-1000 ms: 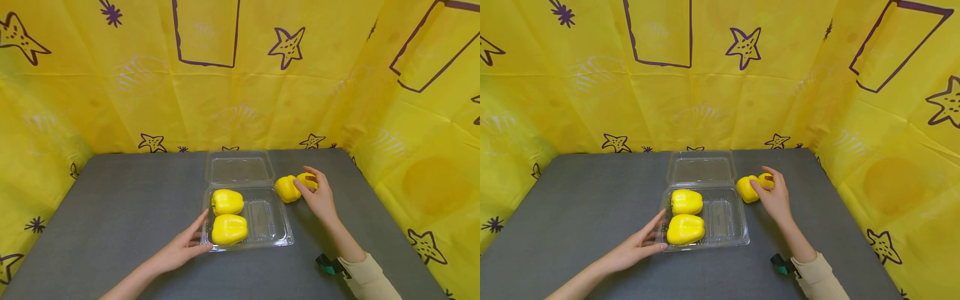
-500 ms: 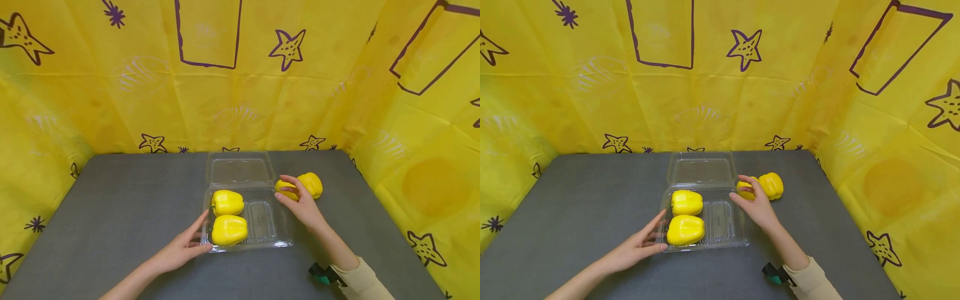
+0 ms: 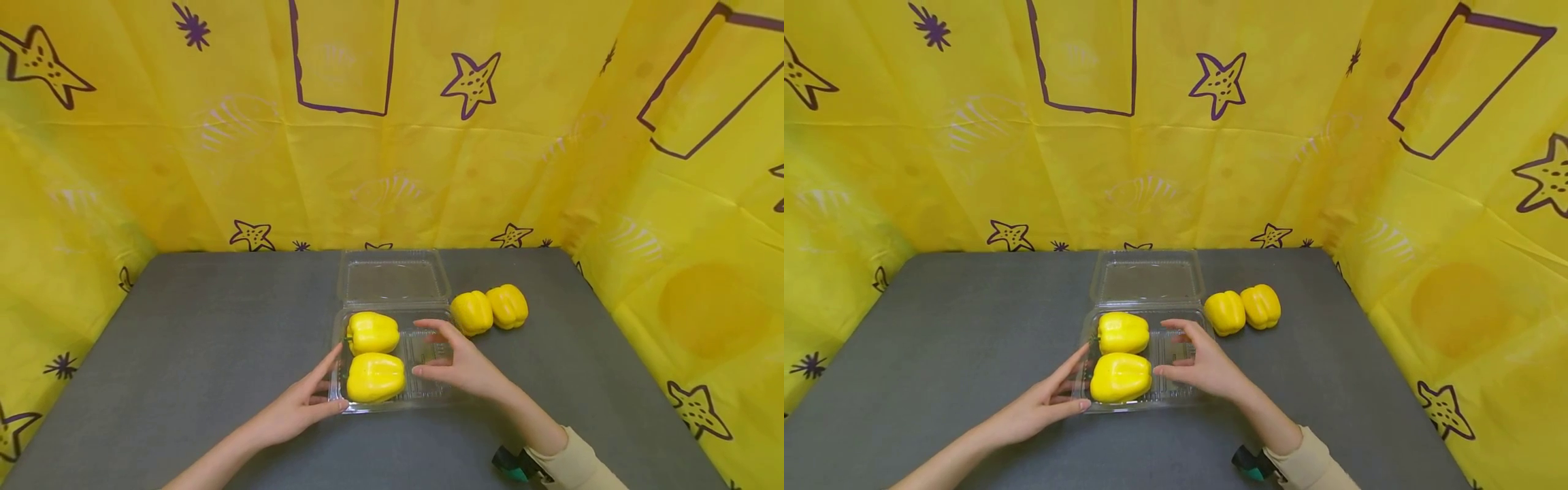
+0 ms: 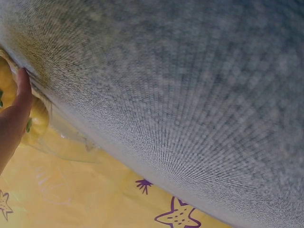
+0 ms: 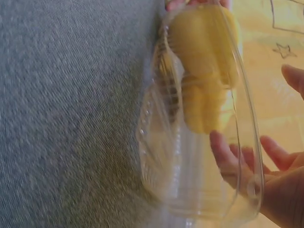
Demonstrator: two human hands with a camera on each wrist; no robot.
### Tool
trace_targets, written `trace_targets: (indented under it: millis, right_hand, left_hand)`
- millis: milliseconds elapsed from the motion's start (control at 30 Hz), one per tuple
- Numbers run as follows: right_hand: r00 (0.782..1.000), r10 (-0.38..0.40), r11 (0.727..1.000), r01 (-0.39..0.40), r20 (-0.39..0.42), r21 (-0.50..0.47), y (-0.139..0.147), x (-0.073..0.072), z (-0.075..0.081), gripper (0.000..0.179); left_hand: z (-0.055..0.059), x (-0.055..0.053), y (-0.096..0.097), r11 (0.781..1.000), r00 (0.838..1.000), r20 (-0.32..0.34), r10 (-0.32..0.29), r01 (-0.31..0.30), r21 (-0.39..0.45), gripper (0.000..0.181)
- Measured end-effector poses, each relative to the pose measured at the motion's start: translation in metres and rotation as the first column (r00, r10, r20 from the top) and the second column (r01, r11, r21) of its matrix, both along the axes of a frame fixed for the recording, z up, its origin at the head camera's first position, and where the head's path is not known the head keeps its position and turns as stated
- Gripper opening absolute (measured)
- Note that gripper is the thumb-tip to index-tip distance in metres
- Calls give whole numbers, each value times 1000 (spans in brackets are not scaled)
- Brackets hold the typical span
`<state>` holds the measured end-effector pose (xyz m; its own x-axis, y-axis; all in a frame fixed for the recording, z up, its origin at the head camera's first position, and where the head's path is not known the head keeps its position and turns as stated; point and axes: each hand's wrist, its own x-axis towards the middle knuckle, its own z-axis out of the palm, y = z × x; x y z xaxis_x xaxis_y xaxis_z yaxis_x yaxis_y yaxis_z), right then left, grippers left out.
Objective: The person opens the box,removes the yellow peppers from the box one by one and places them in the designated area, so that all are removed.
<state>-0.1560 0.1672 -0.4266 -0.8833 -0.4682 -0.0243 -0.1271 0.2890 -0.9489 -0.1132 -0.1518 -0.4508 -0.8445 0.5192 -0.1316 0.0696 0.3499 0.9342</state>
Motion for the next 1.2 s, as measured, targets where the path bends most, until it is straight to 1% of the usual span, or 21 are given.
trace_targets:
  millis: [167,433,600,700,867,1200]
  right_hand:
    - [998,64,998,-65,16,17,-6,4,-3,73]
    - [995,103,995,-103,13,6,-15,6,-6,72]
    - [993,116,993,-115,-36,31,-20,8,-9,69]
    - [990,125,991,-121,-64,64,-22,8,-10,69]
    - [986,138,985,-128,-89,113,-24,7,-13,69]
    - [972,180,978,-160,-152,137,-27,7,-15,66]
  left_hand:
    - [0,0,1,1000,1000,10,6,-6,-3,88]
    - [-1,0,0,1000,1000,2,0,0,0,88]
    - [0,0,0,1000,1000,2,-2,2,5,87]
    - [1,0,1,1000,1000,3,-1,1,8,87]
    - [1,0,1,1000,1000,4,-1,1,11,87]
    - [-1,0,1,1000,1000,-3,-1,1,10,87]
